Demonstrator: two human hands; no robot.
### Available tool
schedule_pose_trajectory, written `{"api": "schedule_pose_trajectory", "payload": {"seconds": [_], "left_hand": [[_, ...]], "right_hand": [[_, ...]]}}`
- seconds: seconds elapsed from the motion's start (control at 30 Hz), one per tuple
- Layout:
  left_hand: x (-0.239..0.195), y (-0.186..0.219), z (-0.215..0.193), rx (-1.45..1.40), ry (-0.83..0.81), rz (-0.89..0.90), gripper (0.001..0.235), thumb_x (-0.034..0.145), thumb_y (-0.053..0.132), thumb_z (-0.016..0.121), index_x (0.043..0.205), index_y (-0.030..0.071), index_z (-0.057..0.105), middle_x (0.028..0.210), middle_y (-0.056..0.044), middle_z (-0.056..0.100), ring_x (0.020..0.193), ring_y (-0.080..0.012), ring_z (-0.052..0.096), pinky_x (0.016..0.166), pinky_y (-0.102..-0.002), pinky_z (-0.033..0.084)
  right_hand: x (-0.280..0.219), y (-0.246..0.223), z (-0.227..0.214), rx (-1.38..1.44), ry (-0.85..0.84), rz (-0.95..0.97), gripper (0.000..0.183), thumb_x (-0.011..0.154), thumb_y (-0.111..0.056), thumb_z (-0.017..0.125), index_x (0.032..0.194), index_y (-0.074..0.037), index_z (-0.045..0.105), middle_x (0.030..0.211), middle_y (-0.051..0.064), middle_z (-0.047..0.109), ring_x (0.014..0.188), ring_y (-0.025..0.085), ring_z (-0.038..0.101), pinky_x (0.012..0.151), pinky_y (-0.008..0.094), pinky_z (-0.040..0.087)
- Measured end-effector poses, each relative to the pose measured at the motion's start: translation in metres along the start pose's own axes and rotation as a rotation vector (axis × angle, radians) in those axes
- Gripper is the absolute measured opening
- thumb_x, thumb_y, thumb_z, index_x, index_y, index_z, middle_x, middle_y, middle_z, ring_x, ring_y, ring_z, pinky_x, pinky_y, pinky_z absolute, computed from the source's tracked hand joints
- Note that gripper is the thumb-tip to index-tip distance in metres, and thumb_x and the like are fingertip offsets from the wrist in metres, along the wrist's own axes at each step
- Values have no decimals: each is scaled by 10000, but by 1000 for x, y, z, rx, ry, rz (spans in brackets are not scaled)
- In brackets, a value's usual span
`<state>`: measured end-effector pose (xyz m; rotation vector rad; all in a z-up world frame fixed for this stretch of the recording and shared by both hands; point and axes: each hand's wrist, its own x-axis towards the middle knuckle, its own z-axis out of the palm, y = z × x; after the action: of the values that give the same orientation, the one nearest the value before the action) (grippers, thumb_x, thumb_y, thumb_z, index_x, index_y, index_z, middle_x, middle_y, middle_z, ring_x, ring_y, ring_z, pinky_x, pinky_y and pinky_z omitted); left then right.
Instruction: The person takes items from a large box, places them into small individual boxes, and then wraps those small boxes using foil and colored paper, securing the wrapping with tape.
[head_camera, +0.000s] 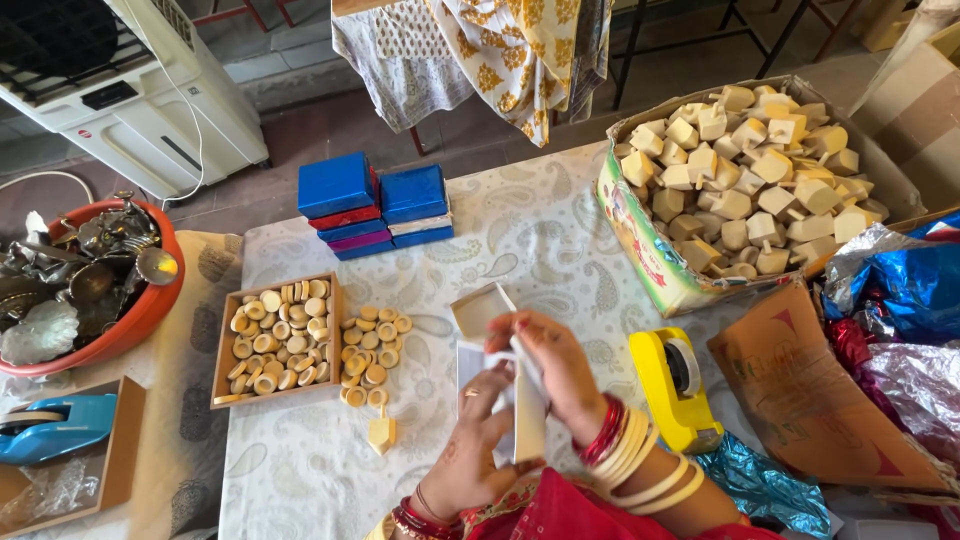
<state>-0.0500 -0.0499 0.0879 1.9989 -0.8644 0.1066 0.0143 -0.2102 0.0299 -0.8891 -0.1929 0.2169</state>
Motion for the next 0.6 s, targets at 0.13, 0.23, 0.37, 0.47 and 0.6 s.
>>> {"api": "schedule_pose_trajectory", "payload": {"seconds": [0.13,0.23,0.37,0.47,0.6], "left_hand": [[-12,-21,6,-330,-6,-186,978,730,81,879,1517,-57,315,1501,-271,371,1430,-413,340,1160,-465,311],[-14,-17,7,-513,47,-261,870,825,73,830,1522,-21,318,1479,-217,422,1408,-364,431,1157,-423,387],[-21,-22,8,-295,75,-201,590,872,71,826,1365,-1,510,1389,-197,489,1297,-343,524,1081,-412,457],[-16,-12,5,-229,40,-154,320,903,65,810,1190,35,670,1287,-171,567,1170,-307,621,972,-389,538],[-4,-1,-1,-96,28,46,297,870,84,807,1142,33,698,1293,-185,566,1210,-337,576,997,-403,499]], "right_hand": [[-19,-10,31,-531,-113,-344,335,1092,-233,509,1178,10,723,1076,113,711,1048,222,652,948,379,518],[-28,-27,31,-845,-208,-590,369,1092,-284,504,1165,-1,729,1219,136,661,1186,242,619,1051,382,486],[-17,-37,29,-654,-253,-518,432,1098,-333,472,1164,10,726,1380,156,593,1336,257,523,1143,385,408],[-6,-27,14,-472,-138,-335,445,1084,-357,482,1113,8,734,1500,125,518,1357,237,494,1139,370,384],[7,-8,-3,-245,17,-206,380,1085,-308,534,1147,37,683,1506,138,482,1318,209,501,1112,345,384]]}}
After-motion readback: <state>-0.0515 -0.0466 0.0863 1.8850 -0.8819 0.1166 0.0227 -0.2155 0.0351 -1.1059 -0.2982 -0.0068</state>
